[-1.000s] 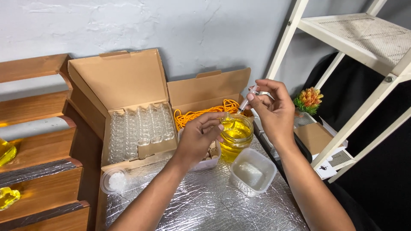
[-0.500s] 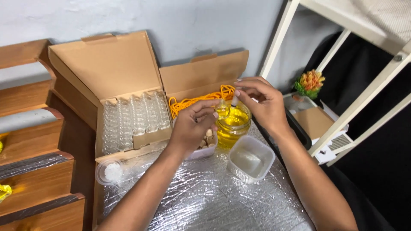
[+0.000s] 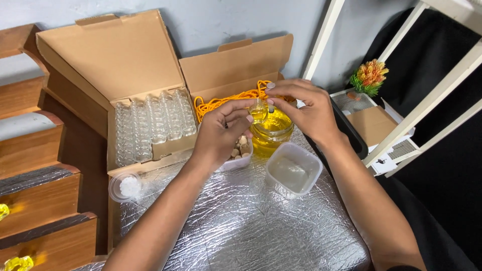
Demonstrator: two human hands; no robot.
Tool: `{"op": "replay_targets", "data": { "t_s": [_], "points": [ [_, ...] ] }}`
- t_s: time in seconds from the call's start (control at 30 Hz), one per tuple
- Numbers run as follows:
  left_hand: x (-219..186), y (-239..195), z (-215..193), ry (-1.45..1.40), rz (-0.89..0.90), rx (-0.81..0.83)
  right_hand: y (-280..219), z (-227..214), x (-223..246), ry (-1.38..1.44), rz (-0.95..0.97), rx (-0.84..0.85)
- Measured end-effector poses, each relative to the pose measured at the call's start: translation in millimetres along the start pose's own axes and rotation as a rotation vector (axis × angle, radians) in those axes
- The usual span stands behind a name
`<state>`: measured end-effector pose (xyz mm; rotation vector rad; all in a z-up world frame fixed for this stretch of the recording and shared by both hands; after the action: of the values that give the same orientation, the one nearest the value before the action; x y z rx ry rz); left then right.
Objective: Filling a small glass bottle with yellow liquid using a syringe and then attaching a wooden cap.
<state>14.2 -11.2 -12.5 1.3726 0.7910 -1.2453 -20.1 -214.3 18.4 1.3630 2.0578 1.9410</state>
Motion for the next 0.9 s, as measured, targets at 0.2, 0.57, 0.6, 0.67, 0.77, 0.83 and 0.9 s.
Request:
{"op": "replay_targets", "data": {
  "t_s": [0.2, 0.57, 0.6, 0.67, 0.77, 0.83, 0.9],
  "points": [
    [0.8, -0.1, -0.7, 0.0, 0.006, 0.009, -2.2, 0.3, 0.5, 0.021, 0.024, 0.028],
    [-2.7, -1.0, -0.7, 0.025, 0.01, 0.024, 0.3, -6.2, -4.5, 0.01, 0.023, 0.094],
    [-3.4, -1.4, -1.3, 0.033, 0.02, 0.025, 0.4, -6.4, -7.5, 0.017, 0.051, 0.101],
    [-5.5, -2.1, -1.1, 0.027, 0.019, 0.027, -0.1, -6.4, -8.3, 0.014, 0.051, 0.105],
    [-4.2, -0.7, -1.6, 0.026, 0.021, 0.037, 0.7, -6.5, -8.4, 0.015, 0.055, 0.114],
    [-3.7, -0.5, -1.6, 0.031, 0.022, 0.045, 0.1, -6.7, -8.4, 0.019, 0.059, 0.12],
    [-5.9, -0.7, -1.3, 0.023, 0.018, 0.05, -0.7, -6.6, -8.9, 0.025, 0.064, 0.119]
  ]
}}
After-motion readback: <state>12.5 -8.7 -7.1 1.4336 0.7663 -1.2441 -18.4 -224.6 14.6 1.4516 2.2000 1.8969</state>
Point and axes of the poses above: each hand's wrist, its own y-axis towards the middle knuckle, its own z-axis out of the palm, x = y × z, the point moved 1 cm from there along y, towards the middle knuckle, and after that the axes turned 14 degrees about -x, right-handed, at the moved point
